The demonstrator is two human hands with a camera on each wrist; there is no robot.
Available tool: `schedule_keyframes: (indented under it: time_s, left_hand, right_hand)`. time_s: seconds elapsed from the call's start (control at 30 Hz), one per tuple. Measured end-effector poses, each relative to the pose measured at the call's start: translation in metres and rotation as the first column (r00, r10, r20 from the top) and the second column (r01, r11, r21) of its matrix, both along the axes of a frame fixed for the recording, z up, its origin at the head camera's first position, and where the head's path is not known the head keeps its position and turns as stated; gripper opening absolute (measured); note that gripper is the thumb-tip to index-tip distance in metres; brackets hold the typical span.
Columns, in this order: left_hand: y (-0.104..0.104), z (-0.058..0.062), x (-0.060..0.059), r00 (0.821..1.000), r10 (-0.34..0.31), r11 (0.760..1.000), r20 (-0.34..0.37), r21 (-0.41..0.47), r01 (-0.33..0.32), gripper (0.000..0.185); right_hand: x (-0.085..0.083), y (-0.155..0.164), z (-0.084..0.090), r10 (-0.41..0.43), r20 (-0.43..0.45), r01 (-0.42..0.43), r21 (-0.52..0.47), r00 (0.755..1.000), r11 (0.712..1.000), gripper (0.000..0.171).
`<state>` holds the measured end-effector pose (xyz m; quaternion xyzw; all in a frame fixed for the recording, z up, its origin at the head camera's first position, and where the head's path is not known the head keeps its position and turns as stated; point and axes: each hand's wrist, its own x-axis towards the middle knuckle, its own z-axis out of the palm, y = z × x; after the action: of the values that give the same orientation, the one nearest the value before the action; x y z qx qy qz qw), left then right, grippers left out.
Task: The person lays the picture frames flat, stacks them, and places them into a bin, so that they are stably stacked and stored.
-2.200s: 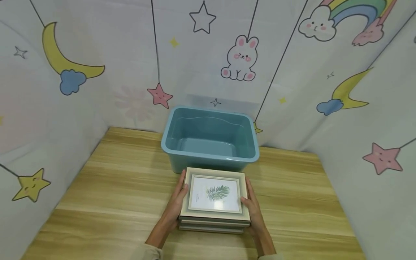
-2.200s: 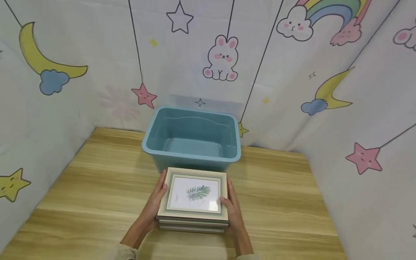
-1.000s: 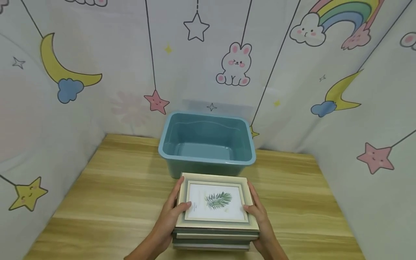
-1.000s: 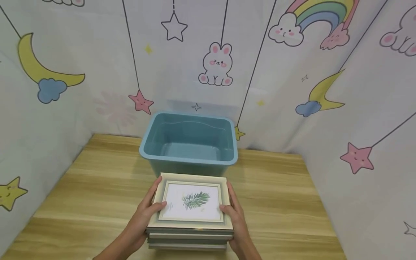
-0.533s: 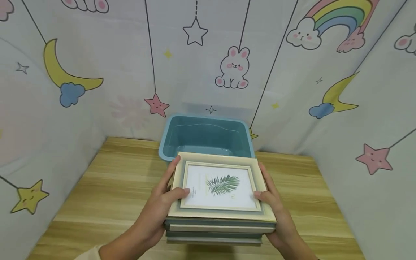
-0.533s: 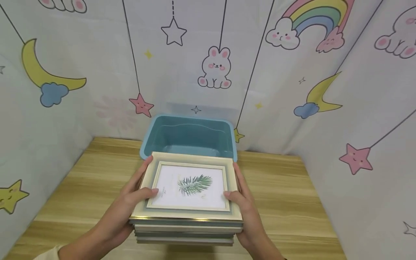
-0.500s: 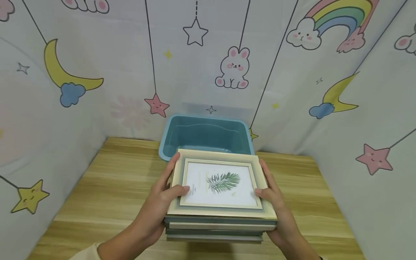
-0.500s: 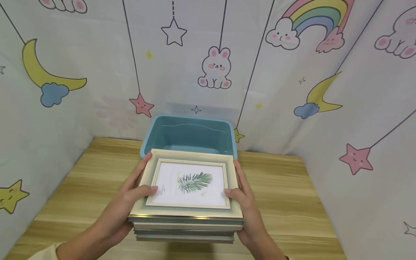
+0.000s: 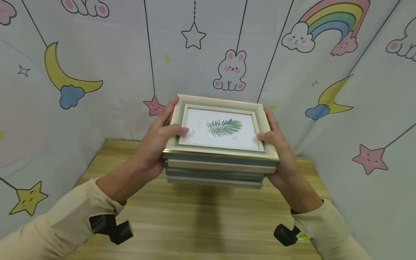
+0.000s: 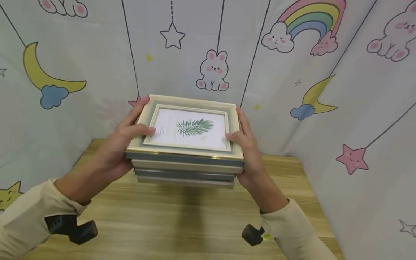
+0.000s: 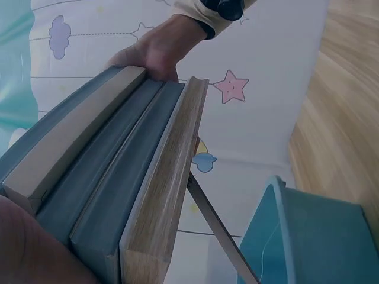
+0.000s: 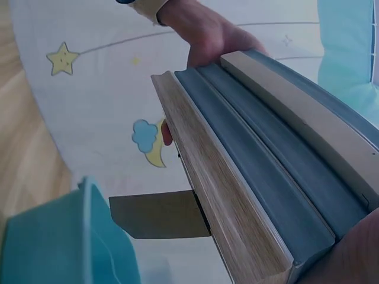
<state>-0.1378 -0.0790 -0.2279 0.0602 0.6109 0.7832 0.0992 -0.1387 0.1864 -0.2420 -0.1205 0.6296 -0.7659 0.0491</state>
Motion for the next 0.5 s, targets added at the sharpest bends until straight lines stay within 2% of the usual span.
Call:
schedule_keyframes:
  time_s: [0.13,0.27,0.5]
  left_hand:
    - [-0.002,0.014,-0.022,1.000,-0.009,0.999,-0.021,0.035,0.010,0.082]
    - [-0.002,0.027,-0.044,0.998,-0.008,0.999,-0.056,0.031,0.010,0.083]
    - [-0.003,0.039,-0.087,0.995,-0.004,1.000,-0.097,0.019,0.006,0.082]
  right_hand:
    - [-0.022,-0.003,0.016,0.000,-0.044,0.000,-0.013,0.999,1.000,0.075]
    - [-0.045,-0.004,0.030,0.017,-0.085,-0.019,-0.021,0.996,1.000,0.075]
    - [-0.087,-0.007,0.041,0.010,-0.085,-0.013,-0.029,0.996,0.999,0.074]
